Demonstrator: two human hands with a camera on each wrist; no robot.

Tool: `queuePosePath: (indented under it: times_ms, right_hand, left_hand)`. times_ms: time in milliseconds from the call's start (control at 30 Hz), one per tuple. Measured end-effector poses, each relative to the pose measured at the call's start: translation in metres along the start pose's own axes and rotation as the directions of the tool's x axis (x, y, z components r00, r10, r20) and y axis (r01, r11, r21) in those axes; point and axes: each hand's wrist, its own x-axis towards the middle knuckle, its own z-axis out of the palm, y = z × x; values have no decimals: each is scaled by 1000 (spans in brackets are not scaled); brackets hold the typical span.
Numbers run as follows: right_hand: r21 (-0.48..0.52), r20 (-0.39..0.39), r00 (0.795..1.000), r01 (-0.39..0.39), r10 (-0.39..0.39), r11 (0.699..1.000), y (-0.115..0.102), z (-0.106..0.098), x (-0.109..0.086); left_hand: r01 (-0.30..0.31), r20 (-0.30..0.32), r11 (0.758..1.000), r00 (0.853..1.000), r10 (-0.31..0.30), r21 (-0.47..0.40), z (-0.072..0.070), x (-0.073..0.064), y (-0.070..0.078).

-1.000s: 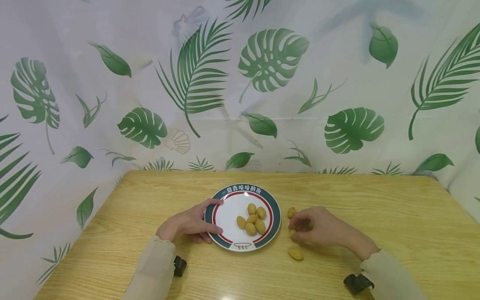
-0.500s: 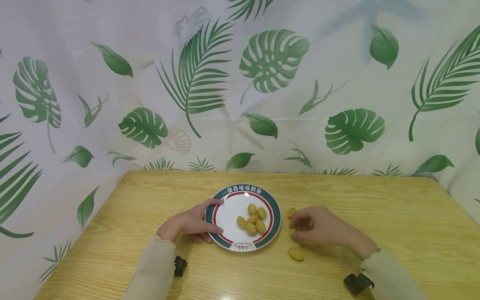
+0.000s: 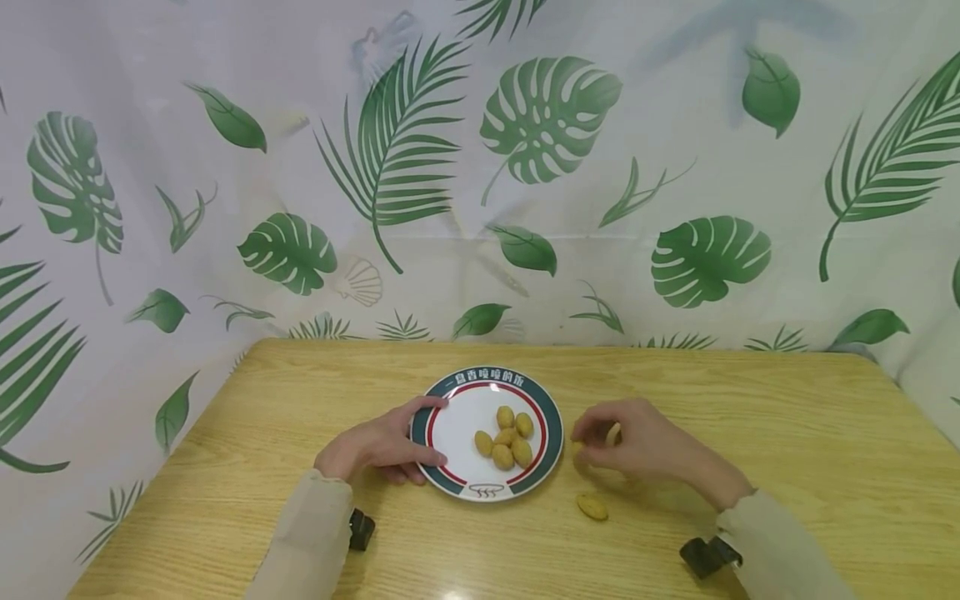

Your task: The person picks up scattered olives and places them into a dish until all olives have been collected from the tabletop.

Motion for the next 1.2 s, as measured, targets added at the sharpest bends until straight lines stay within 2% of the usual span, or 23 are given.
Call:
queuePosePath:
  times_ms: [267, 633, 1200]
  right_hand:
    - [-7, -11, 1000, 2, -2, 1000, -6, 4, 10]
    - [-4, -14, 999, 43, -43, 999, -15, 7, 24]
    - [-21, 6, 1000, 10, -10, 1000, -13, 18, 36]
  left_hand:
    - [2, -3, 1000, 1000, -2, 2, -1, 0, 1]
    - [-10, 2, 1000, 1000, 10, 2, -1, -1, 0]
    - [-12, 9, 1000, 1000, 12, -9, -2, 0, -1]
